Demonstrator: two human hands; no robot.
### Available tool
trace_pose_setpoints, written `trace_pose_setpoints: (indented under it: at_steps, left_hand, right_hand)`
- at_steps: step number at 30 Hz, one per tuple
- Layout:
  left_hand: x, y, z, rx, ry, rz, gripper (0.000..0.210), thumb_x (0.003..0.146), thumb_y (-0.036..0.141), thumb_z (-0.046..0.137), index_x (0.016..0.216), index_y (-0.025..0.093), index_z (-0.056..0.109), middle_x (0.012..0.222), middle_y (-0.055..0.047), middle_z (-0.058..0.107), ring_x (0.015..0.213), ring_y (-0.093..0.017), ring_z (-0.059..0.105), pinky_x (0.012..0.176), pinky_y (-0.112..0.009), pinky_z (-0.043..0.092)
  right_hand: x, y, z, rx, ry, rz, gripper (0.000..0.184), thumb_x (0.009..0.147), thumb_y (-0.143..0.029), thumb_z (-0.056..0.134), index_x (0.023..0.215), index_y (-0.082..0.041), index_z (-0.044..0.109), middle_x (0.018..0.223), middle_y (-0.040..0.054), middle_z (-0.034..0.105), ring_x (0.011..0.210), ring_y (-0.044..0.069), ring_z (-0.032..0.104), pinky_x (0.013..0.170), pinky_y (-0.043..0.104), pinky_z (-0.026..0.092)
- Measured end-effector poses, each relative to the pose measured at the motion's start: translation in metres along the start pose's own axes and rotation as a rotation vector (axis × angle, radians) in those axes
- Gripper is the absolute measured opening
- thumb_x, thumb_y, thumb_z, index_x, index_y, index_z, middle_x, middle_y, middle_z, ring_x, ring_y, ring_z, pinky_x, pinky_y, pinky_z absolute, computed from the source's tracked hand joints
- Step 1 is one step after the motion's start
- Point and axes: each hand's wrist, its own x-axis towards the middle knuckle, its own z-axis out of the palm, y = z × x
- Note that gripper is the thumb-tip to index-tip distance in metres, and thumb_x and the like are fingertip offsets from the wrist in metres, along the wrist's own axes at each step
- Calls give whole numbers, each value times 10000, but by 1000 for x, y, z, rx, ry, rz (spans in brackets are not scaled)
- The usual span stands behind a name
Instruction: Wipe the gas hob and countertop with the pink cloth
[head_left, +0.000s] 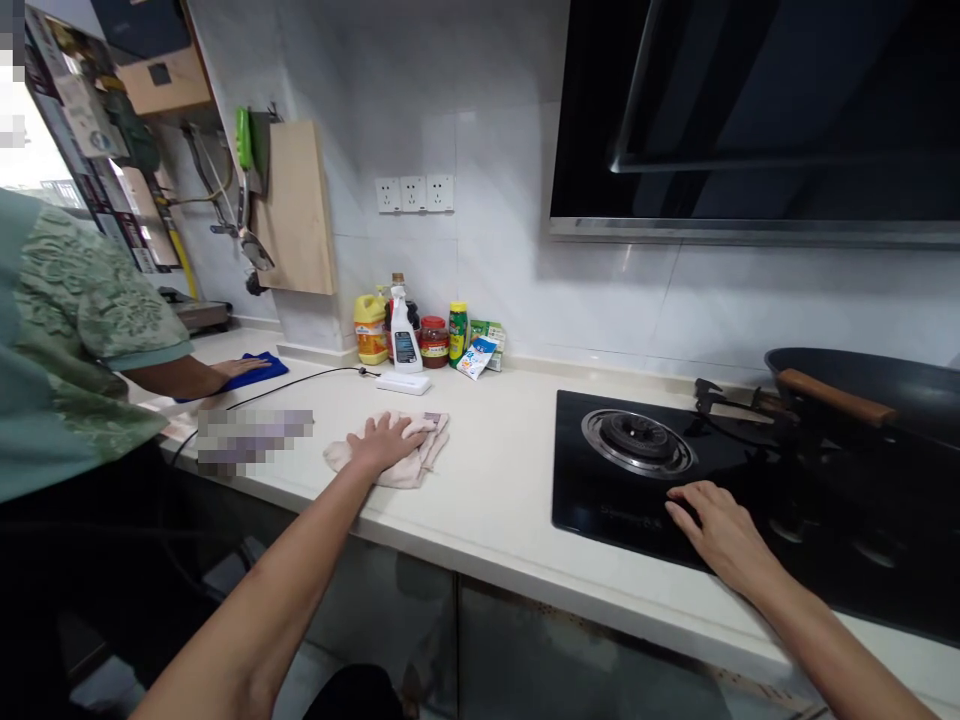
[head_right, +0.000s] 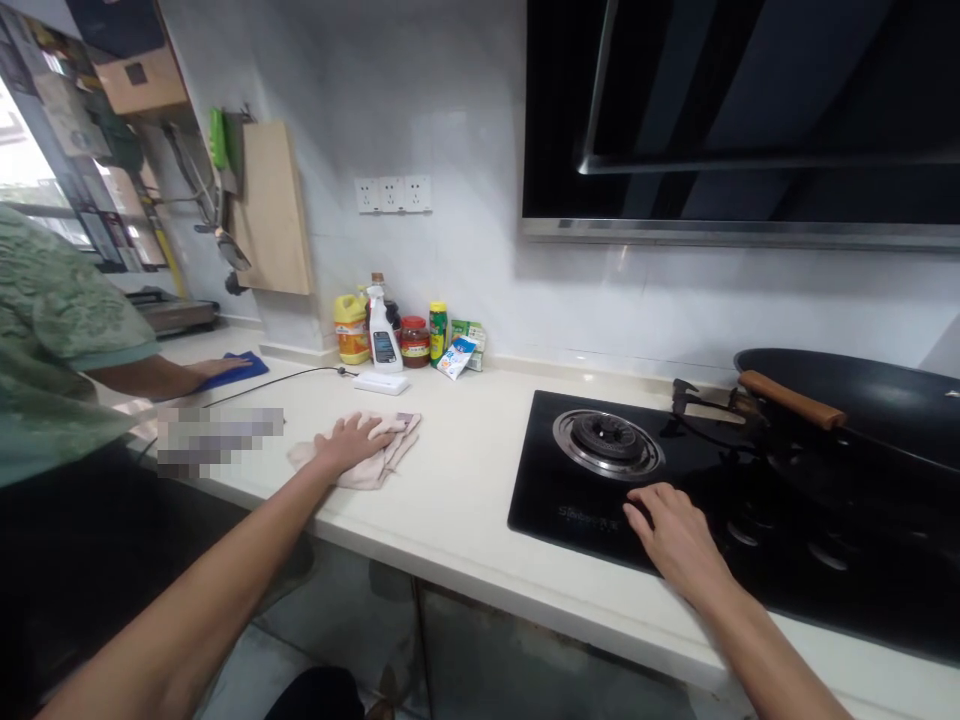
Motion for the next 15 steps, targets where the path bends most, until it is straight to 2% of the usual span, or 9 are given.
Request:
trace_pose_setpoints:
  at_steps: [4,7,9,12,15]
  left_hand:
    - [14,37,0,3,-27,44,943,794,877,247,1557,333,353,1688,-132,141,1519,-468,100,1078,-776,161]
    - [8,75,6,8,-64,160,889,816,851,271,1555,361,346,1692,-119,125,1531,-435,86,1101,-759,136]
    - [-7,102,13,6,-91,276,825,844,819,284,1544,387,357,1697,-83,116,1542,-400,75,1129,-732,111]
    - [-44,133,22,-9,-131,464,744,891,764,296,1534,397,371,1700,-46,99,1556,-336,42,1176,-668,81]
    - [-88,140,24,-27,-158,625,654,928,699,337,1514,415,396,1700,-11,96,1562,-276,31,1213,-585,67]
  right_hand:
    - [-5,-6,4,-39,9,2,380,986,-463,387,1035,-237,688,1038,72,668,939,238,600,838,387,441]
    - [-9,-6,3,-72,32,4,380,992,-457,382,991,-235,691,1014,69,669,923,237,595,826,382,429]
    - [-10,-6,3,-80,41,5,387,995,-457,377,966,-236,694,997,69,670,910,235,594,814,379,425]
    - [-9,-4,3,-65,42,9,390,998,-453,376,943,-238,698,989,66,672,900,230,594,804,370,426]
    - [-9,-2,4,-46,46,11,400,998,-455,377,915,-231,697,990,73,671,908,231,592,819,371,430]
